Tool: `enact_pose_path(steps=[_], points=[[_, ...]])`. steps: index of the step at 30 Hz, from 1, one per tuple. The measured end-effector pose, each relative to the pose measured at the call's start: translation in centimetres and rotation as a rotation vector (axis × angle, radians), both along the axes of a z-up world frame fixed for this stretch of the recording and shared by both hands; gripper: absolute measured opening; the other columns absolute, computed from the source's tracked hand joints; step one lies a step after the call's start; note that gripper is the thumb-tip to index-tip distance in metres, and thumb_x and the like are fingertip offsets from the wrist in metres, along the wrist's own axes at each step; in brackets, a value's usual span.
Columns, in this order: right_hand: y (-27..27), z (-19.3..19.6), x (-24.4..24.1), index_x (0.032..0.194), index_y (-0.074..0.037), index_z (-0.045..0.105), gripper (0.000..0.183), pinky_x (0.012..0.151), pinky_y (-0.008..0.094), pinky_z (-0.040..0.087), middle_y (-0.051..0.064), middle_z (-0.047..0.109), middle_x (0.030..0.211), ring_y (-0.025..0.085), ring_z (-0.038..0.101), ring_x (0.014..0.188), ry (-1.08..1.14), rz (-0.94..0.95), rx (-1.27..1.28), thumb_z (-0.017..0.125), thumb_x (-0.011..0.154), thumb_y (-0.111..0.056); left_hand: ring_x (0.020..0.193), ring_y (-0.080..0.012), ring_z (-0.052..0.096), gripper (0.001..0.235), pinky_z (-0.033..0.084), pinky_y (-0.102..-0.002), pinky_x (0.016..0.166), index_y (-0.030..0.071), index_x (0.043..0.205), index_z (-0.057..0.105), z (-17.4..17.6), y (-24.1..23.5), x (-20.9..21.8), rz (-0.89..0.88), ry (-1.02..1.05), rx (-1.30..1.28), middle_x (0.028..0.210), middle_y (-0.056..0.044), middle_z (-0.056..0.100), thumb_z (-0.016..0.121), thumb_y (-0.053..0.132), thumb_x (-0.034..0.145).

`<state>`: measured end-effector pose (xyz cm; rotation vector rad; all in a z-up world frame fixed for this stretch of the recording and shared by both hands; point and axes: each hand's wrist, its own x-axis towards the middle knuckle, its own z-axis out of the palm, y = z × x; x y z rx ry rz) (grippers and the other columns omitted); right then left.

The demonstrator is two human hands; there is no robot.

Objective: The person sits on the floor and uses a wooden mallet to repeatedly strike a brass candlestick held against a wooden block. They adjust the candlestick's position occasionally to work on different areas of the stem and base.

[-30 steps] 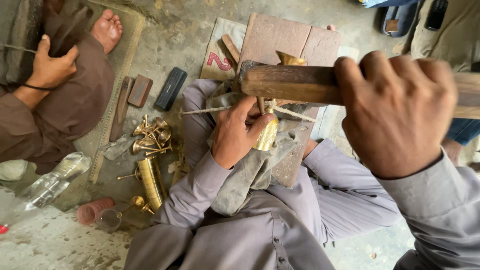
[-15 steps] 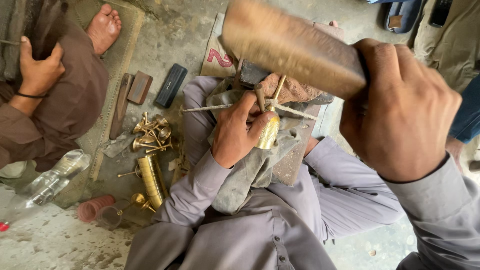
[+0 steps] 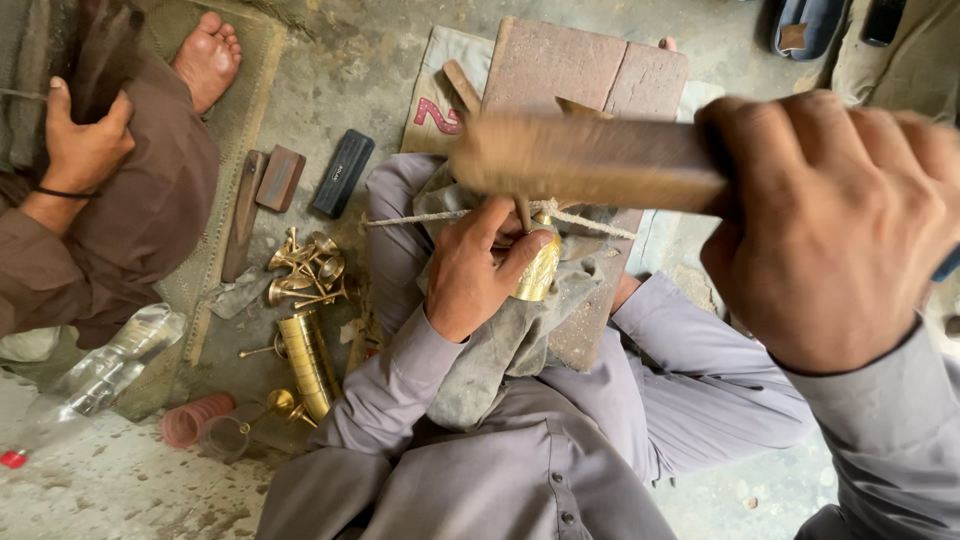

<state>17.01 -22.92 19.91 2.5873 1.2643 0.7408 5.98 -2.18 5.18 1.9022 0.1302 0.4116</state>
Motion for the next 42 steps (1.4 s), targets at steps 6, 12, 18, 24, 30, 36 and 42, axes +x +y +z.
enact_pose_path(steps=[6,12,18,24,30,36,42], points=[[-0.1,0.0,0.1,0.112,-0.012,0.071,0.004,0.080,0.034,0.047,0.003,0.069,0.091,0.017,0.064,0.075,-0.058,0.020,-0.050,0.073,0.109,-0.012,0.073,-0.0224,0.077,0.026,0.061,-0.030,0.057,0.002,0.101,0.060,0.0,0.0,0.0,0.012,0.036,0.051,0.086,-0.012,0.074,0.077,0.021,0.096],[0.5,0.3,-0.4,0.112,-0.008,0.072,0.010,0.077,0.033,0.045,0.006,0.069,0.091,0.019,0.062,0.078,0.055,-0.058,-0.022,0.074,0.103,-0.011,0.073,-0.0237,0.076,0.025,0.061,-0.031,0.060,0.000,0.105,0.060,-0.3,0.2,-0.3,-0.008,0.008,0.075,0.085,-0.012,0.074,0.076,0.018,0.097],[-2.0,0.6,-2.1,0.122,-0.009,0.065,0.027,0.087,0.036,0.050,0.007,0.065,0.108,0.022,0.059,0.094,0.058,-0.016,-0.020,0.069,0.096,-0.002,0.088,-0.0242,0.079,0.037,0.062,-0.031,0.072,-0.001,0.119,0.053,-0.7,1.6,0.2,0.001,-0.093,0.041,0.106,-0.016,0.074,0.074,0.018,0.095],[-4.7,-1.2,-1.3,0.131,0.002,0.063,0.047,0.086,0.037,0.054,0.018,0.062,0.111,0.029,0.059,0.092,0.333,-0.076,0.219,0.064,0.085,0.010,0.085,-0.0246,0.082,0.035,0.065,-0.033,0.065,0.004,0.114,0.058,-0.4,3.3,3.3,-0.255,0.091,0.027,0.097,-0.013,0.079,0.078,0.028,0.097],[-5.1,-2.7,0.2,0.128,0.003,0.064,0.042,0.084,0.038,0.054,0.021,0.062,0.108,0.033,0.062,0.094,0.337,-0.144,0.259,0.064,0.087,0.014,0.074,-0.0314,0.075,0.041,0.056,-0.039,0.062,0.001,0.114,0.056,0.1,3.6,5.1,-0.421,-0.028,0.190,0.082,-0.017,0.074,0.081,0.023,0.090],[-4.3,-3.3,1.6,0.113,0.006,0.057,0.035,0.073,0.045,0.053,0.023,0.065,0.094,0.036,0.068,0.082,0.620,-0.201,0.545,0.071,0.081,0.005,0.076,-0.0276,0.079,0.034,0.060,-0.035,0.061,0.001,0.107,0.056,0.6,4.3,6.2,-0.574,0.092,0.126,0.082,-0.016,0.074,0.079,0.022,0.091],[-4.5,-5.5,2.5,0.110,-0.002,0.069,0.034,0.065,0.050,0.054,0.020,0.071,0.086,0.038,0.069,0.070,0.369,-0.168,0.179,0.069,0.077,0.004,0.079,-0.0264,0.080,0.033,0.064,-0.033,0.065,0.000,0.107,0.057,1.0,4.6,6.3,-0.604,0.085,0.121,0.085,-0.016,0.074,0.078,0.023,0.095]])
